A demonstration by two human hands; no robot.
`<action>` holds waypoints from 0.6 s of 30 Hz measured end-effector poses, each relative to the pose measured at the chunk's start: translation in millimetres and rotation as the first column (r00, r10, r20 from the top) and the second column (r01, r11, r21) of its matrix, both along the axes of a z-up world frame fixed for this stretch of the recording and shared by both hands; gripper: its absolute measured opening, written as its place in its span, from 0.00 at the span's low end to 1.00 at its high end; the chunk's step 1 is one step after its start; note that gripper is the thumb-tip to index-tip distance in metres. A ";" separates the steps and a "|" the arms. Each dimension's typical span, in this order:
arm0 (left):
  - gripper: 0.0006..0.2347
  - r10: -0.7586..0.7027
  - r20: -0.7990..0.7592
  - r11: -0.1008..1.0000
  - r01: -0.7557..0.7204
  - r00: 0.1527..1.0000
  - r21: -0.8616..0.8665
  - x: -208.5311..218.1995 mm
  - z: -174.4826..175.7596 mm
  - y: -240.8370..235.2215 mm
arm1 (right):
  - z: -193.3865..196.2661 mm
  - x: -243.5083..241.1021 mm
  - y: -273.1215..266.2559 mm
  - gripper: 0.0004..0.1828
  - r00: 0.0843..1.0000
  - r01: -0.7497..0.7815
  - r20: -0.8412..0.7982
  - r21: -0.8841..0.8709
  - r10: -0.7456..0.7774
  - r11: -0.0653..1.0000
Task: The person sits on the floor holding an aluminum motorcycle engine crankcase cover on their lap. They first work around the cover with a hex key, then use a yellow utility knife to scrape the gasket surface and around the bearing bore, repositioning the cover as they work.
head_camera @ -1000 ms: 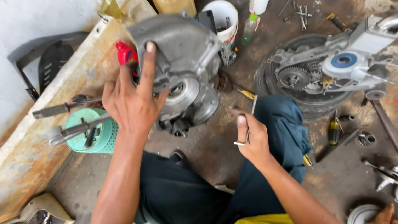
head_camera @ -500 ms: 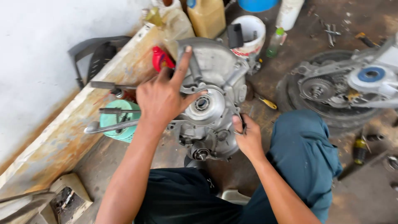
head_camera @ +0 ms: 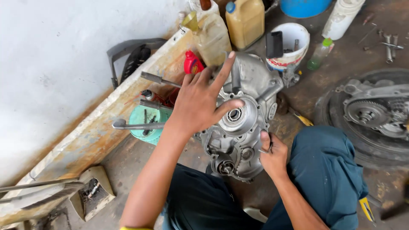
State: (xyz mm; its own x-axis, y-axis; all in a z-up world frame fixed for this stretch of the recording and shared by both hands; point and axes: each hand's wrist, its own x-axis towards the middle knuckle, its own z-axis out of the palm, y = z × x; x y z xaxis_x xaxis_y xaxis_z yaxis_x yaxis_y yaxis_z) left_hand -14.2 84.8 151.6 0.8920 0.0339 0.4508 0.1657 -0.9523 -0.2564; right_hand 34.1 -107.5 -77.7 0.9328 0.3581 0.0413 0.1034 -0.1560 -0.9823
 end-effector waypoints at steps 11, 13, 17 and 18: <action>0.37 0.869 0.171 0.123 0.133 0.464 -0.984 -48.4 -116.8 -64.2 | -8.3 10.5 12.3 0.21 0.991 0.036 -0.122 -0.147 -0.055 0.988; 0.40 0.858 0.072 -0.016 0.166 0.509 -0.986 -48.1 -122.1 -60.2 | -5.6 15.7 8.1 0.20 0.994 0.038 -0.091 -0.153 -0.053 0.988; 0.58 0.589 0.098 -0.172 0.243 0.802 -0.955 -56.5 -131.0 -50.0 | -2.9 22.1 -6.9 0.19 0.996 0.081 -0.007 -0.191 -0.083 0.978; 0.58 0.594 0.109 -0.164 0.252 0.797 -0.954 -51.2 -128.2 -50.3 | 1.7 25.5 -7.6 0.19 0.997 0.076 0.001 -0.184 -0.077 0.980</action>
State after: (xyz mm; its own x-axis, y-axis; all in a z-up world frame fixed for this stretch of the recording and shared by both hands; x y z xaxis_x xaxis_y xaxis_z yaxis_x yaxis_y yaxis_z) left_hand -65.3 34.5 23.3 0.4727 0.8790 -0.0617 0.0326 0.0525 0.9981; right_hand 59.6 -115.0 -76.0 0.9577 0.2866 -0.0248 0.0779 -0.3414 -0.9367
